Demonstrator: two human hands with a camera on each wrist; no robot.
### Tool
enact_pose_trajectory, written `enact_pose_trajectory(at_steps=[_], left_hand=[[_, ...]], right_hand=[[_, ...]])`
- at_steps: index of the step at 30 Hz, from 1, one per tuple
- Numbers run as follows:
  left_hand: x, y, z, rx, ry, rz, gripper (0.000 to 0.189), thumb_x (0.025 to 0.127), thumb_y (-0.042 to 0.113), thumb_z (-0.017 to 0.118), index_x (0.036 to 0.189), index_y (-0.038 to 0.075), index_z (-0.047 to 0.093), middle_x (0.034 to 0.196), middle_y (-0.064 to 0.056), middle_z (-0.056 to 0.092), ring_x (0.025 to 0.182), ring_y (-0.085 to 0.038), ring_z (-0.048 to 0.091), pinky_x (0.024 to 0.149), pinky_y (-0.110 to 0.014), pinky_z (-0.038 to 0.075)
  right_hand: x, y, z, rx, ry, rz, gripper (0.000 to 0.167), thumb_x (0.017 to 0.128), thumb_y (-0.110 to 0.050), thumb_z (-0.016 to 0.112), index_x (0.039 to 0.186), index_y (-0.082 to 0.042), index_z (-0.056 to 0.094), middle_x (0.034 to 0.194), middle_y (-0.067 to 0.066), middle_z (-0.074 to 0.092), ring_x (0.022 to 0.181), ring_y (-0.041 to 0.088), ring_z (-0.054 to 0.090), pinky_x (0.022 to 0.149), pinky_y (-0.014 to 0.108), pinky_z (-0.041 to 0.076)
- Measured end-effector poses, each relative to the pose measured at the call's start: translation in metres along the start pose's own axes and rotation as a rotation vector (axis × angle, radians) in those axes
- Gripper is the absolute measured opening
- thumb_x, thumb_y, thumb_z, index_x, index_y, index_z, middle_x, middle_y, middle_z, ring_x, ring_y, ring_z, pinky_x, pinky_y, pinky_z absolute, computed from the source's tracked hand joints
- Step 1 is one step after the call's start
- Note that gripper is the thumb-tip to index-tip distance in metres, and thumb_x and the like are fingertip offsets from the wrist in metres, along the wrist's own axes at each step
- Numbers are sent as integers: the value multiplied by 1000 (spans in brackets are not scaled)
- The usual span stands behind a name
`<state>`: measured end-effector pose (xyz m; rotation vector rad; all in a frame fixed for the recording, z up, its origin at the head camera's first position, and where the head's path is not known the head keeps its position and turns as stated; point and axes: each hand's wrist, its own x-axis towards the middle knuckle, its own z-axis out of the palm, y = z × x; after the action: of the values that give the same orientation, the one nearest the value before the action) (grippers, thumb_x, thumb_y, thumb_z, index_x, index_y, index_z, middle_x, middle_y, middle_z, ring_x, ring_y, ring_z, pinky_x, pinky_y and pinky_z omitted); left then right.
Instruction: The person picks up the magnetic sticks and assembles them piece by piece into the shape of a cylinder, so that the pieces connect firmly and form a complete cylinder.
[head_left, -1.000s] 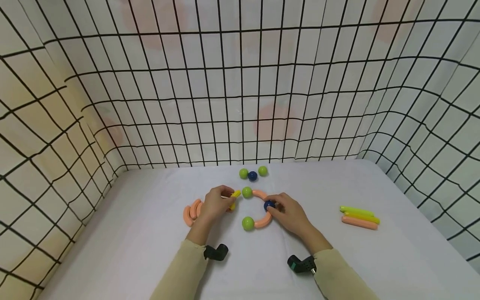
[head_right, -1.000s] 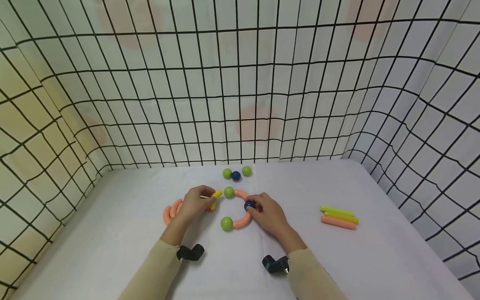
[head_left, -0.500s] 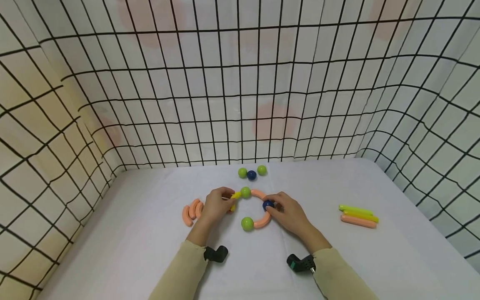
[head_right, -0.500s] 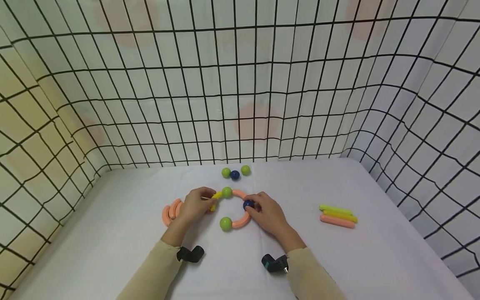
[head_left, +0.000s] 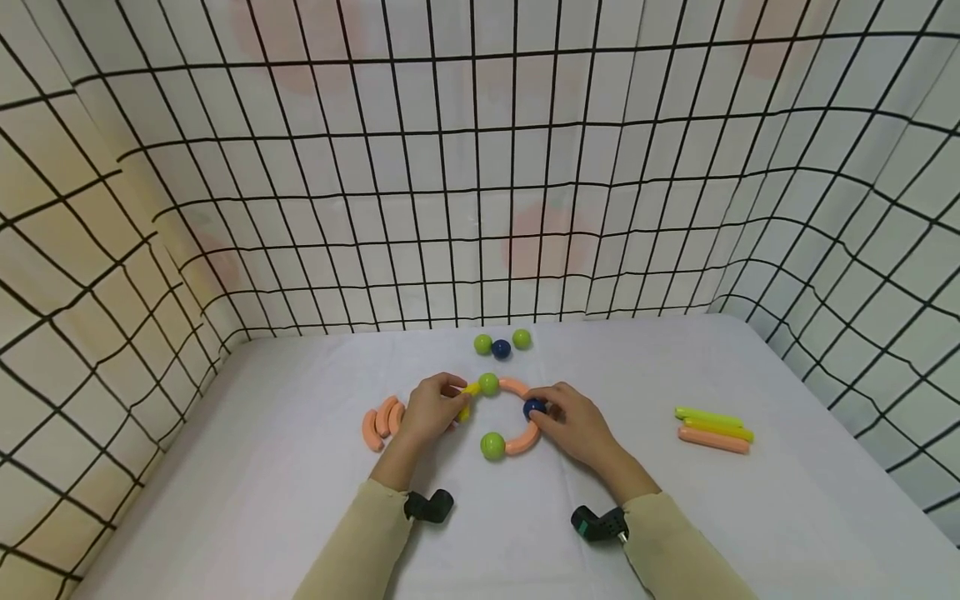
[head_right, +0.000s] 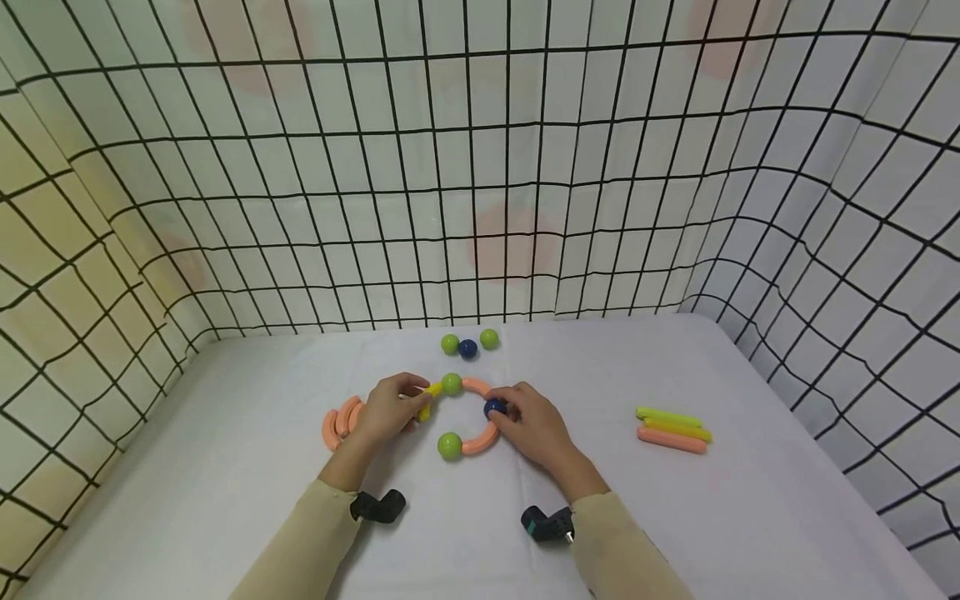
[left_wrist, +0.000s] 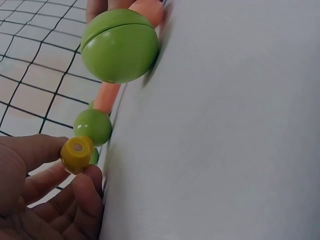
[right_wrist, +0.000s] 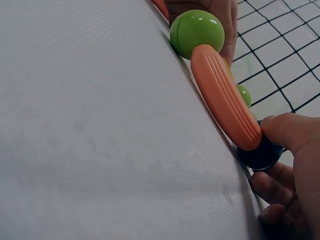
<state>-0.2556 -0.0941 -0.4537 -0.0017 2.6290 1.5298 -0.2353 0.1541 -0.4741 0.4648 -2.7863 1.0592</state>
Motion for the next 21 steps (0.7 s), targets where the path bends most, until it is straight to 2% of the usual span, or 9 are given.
enact_pose_trajectory(at_steps=[5, 9, 11, 15, 21], left_hand=[[0, -1, -1, -12, -12, -6, 30, 94, 21, 67, 122, 8, 65, 106, -10, 67, 58, -11, 58, 50, -20, 48], [0, -3, -1, -21, -14, 0, 30, 94, 20, 67, 121, 8, 65, 105, -11, 68, 57, -11, 57, 50, -20, 48], [0, -3, -1, -22, -13, 1, 30, 94, 20, 67, 121, 8, 65, 105, -10, 68, 57, -11, 57, 50, -20, 48], [1, -4, -1, -13, -12, -1, 29, 94, 21, 68, 121, 9, 65, 103, -9, 67, 57, -11, 57, 49, -20, 47], [1, -2, -1, -11, -15, -7, 29, 94, 22, 67, 119, 9, 66, 103, -9, 67, 57, -11, 57, 49, -20, 47]], right_hand=[[1, -2, -2, -23, -20, 9, 28, 93, -27, 70, 121, -28, 69, 112, -2, 58, 84, 12, 52, 70, 27, 43], [1, -8, -9, -38, -21, -35, 28, 92, -28, 72, 120, -29, 70, 119, -5, 55, 79, 10, 49, 64, 25, 42], [1, -11, -12, -17, -42, -77, 26, 91, -25, 74, 117, -27, 72, 116, -6, 58, 76, 9, 49, 63, 24, 42], [1, -16, -17, 0, -144, -160, 24, 89, -25, 76, 113, -23, 74, 102, -9, 66, 72, 5, 51, 65, 21, 45], [0, -20, -16, -41, -279, -191, 29, 84, -41, 78, 109, -28, 74, 87, -19, 66, 72, 2, 53, 67, 21, 45]])
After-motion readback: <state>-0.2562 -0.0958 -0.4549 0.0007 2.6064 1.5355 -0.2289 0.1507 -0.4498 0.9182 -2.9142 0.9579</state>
